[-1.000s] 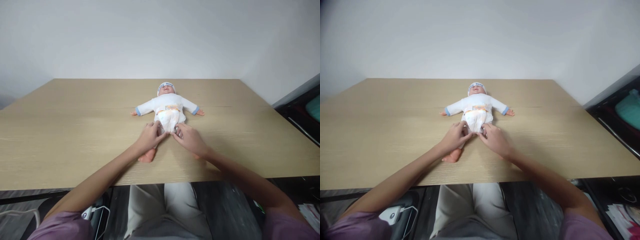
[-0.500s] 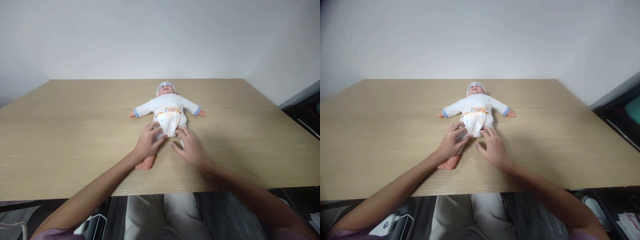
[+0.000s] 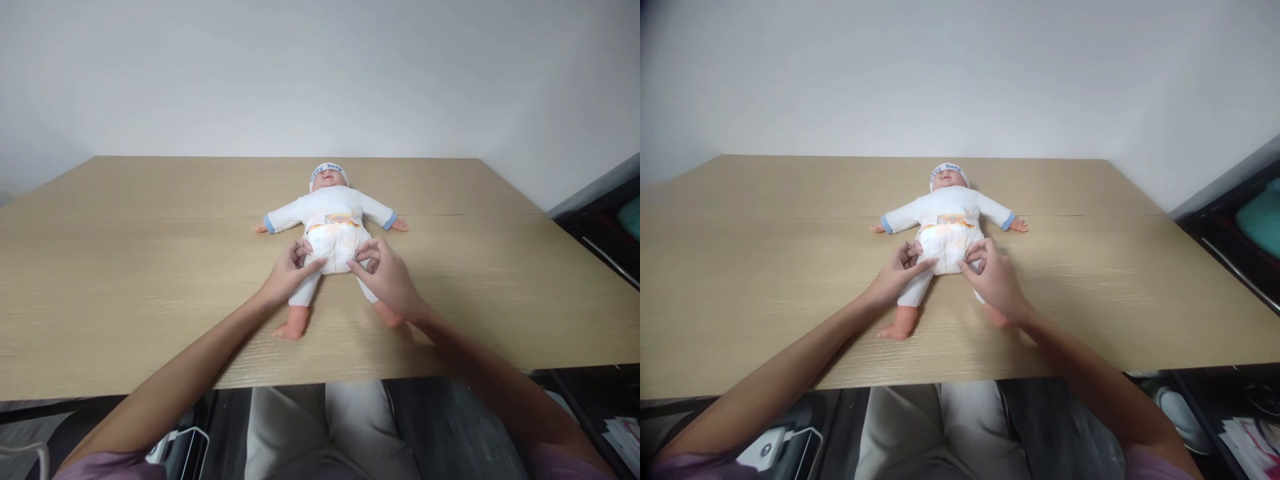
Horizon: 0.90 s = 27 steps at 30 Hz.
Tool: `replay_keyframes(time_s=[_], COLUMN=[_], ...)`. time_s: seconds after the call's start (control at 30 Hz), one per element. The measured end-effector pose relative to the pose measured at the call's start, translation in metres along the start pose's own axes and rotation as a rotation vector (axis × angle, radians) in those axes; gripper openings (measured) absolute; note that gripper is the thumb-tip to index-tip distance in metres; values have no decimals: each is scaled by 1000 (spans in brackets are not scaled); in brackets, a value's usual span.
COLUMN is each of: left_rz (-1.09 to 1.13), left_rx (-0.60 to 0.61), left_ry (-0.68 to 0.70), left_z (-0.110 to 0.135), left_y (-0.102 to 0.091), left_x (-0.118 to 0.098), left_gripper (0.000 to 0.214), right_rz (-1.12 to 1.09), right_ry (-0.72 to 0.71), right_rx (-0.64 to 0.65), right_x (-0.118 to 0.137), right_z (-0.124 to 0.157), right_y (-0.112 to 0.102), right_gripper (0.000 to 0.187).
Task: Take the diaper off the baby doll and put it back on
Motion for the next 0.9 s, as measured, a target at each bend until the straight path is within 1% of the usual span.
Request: replay_keyframes(time_s=[0.1, 0.17, 0.27, 0.33, 0.37, 0.43, 0.47, 0.5, 0.57, 0.6, 0.67, 0.73, 0.77, 0.83, 0.9], left_rz=[97, 62, -92, -96, -47, 94, 150, 185, 194, 173, 105, -19, -109, -343, -593], left_rx=[19, 13, 13, 70, 112, 201, 231, 247, 242, 225, 166, 75, 20, -105, -237], left_ry=[-109, -123, -58, -79, -119, -216, -252, -275, -284, -268, -208, -123, -63, 109, 299], left_z=[-1, 2, 5, 5, 3, 0, -2, -3, -4, -3, 0, 4, 5, 2, -11], left_y=[-2, -1, 1, 3, 3, 3, 3, 1, -2, -4, -11, -22, -30, -49, -68], left_x=[4, 2, -5, -5, -4, -1, 0, 1, 1, 1, 0, 0, 0, -4, -9], left_gripper=[54, 54, 45, 45, 46, 51, 52, 52, 51, 50, 50, 50, 48, 43, 40], right_rz=[-14, -17, 56, 122, 143, 146, 128, 109, 93, 95, 102, 109, 127, 215, 351], right_ry=[40, 15, -100, -189, -214, -209, -188, -170, -166, -177, -214, -255, -277, -339, -419], right_rx=[24, 51, 81, 108, 114, 95, 63, 24, -38, -56, -51, -31, -37, -83, -134], right_x=[-3, -1, 5, 8, 8, 2, -2, -6, -10, -10, -7, -5, -6, -16, -34], right_z=[-4, -5, -5, -4, -4, -3, -3, -3, -2, 0, 5, 11, 12, 10, -4], right_y=[-8, -9, -4, 2, 5, 8, 8, 6, 2, 0, -4, -11, -16, -29, -41], right_gripper=[30, 25, 20, 21, 21, 21, 20, 20, 24, 25, 23, 20, 18, 16, 16])
Point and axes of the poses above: each hand's wrist, its own z-axis away from the middle knuckle, its own y-axis out of the palm, x = y × z, the point moved 6 cm from there along -z, towards the middle knuckle, and after that the axes turned 15 degrees about -y, right-handed, at the moved point
